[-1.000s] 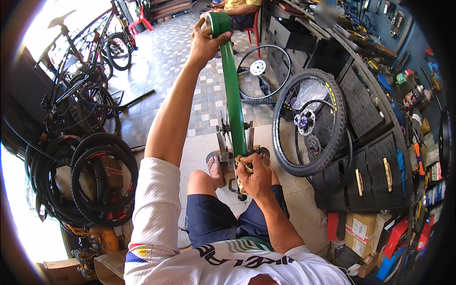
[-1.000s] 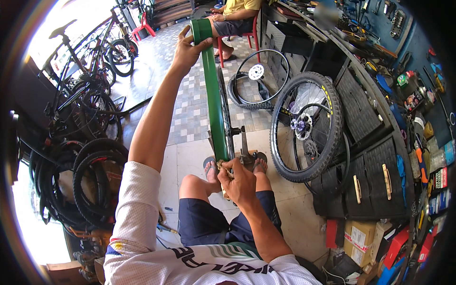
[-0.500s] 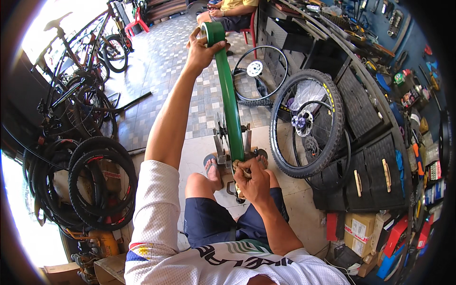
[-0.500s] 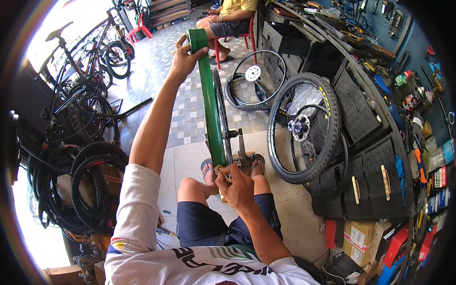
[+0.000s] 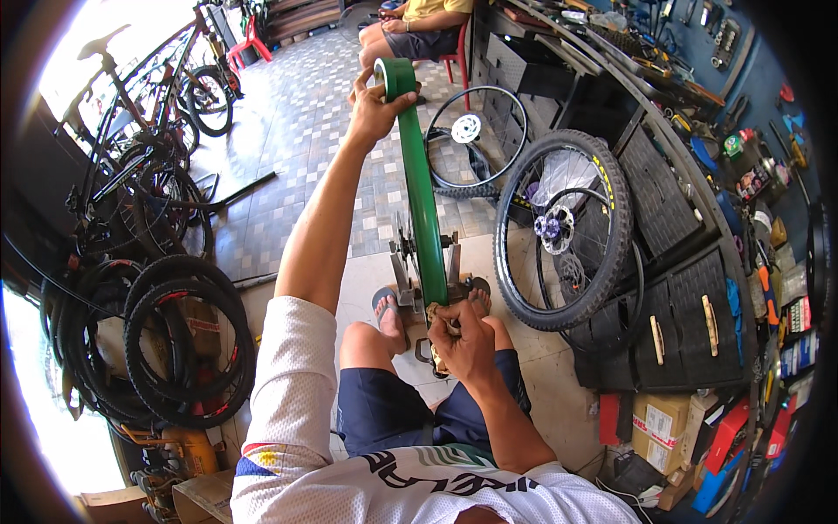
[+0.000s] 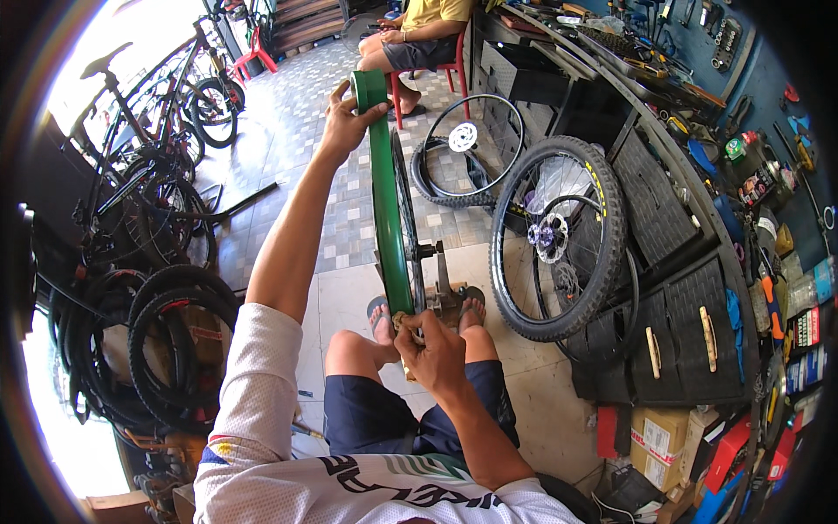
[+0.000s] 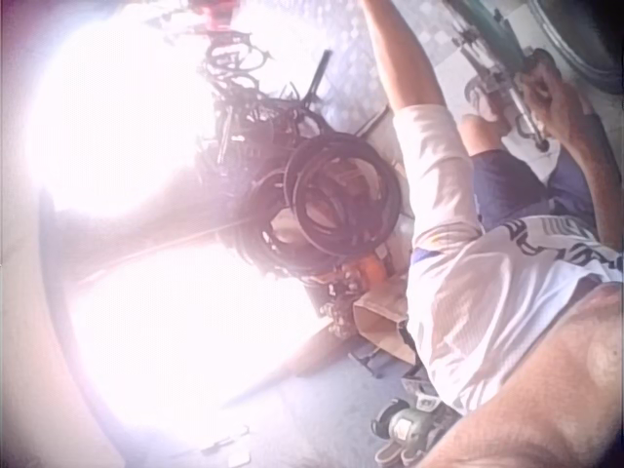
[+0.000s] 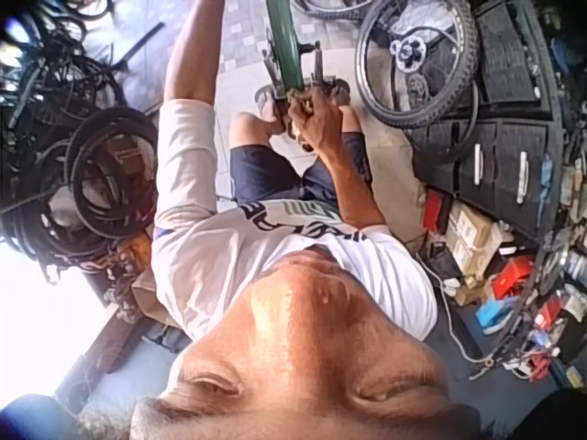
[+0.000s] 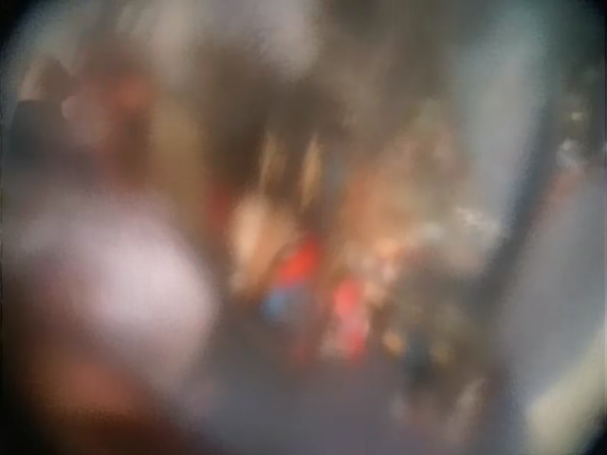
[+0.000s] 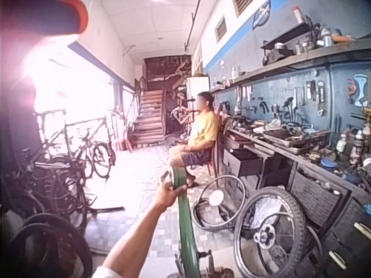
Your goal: The person cuts a strip of green tape and wraps it around the rim of a bicycle wheel mounted on a stand. The person smooths the tape along the rim surface to secure it.
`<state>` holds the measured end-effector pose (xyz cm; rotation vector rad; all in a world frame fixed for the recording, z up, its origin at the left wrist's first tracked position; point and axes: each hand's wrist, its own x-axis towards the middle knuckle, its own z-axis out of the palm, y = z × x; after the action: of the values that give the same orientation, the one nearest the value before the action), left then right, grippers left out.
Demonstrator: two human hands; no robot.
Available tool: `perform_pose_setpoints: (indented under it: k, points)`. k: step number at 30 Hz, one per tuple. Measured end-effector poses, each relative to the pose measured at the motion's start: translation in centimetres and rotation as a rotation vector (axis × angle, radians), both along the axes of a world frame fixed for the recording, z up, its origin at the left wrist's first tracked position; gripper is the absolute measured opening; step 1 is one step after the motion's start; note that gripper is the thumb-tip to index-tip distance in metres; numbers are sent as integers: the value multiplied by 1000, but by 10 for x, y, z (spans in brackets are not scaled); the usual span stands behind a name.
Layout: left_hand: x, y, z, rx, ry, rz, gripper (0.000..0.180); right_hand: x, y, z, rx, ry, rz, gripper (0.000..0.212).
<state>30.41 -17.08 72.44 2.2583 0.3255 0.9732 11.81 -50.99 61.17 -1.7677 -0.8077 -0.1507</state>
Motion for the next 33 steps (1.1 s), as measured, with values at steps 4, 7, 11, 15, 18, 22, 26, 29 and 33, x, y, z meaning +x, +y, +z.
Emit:
perform_pose_setpoints:
  k: [4,7,11,15,18,22,26,29,33]
  points:
    - [1,3,-8,-49,-8,-28,42,1,1,2,0,-17,-3,16]
    - [3,2,-11,-46,-9,-87,43,-1,0,-3,2,34,3,16]
    - [6,2,-20,-48,52,-22,43,0,0,-8,8,56,9,17]
    - [8,9,-27,-56,58,-30,44,-1,1,-1,6,22,4,17]
    - [7,9,-28,-66,66,-24,45,-1,1,2,7,-19,-1,17]
    - [6,5,-26,-36,113,16,46,0,0,1,33,22,14,17]
    - [5,6,-26,-40,145,-5,47,1,0,-1,16,-2,15,17]
    - [7,8,-29,-40,121,-4,48,1,0,-2,20,14,26,17]
    - [7,7,-30,-23,139,-17,50,1,0,-2,29,18,29,17]
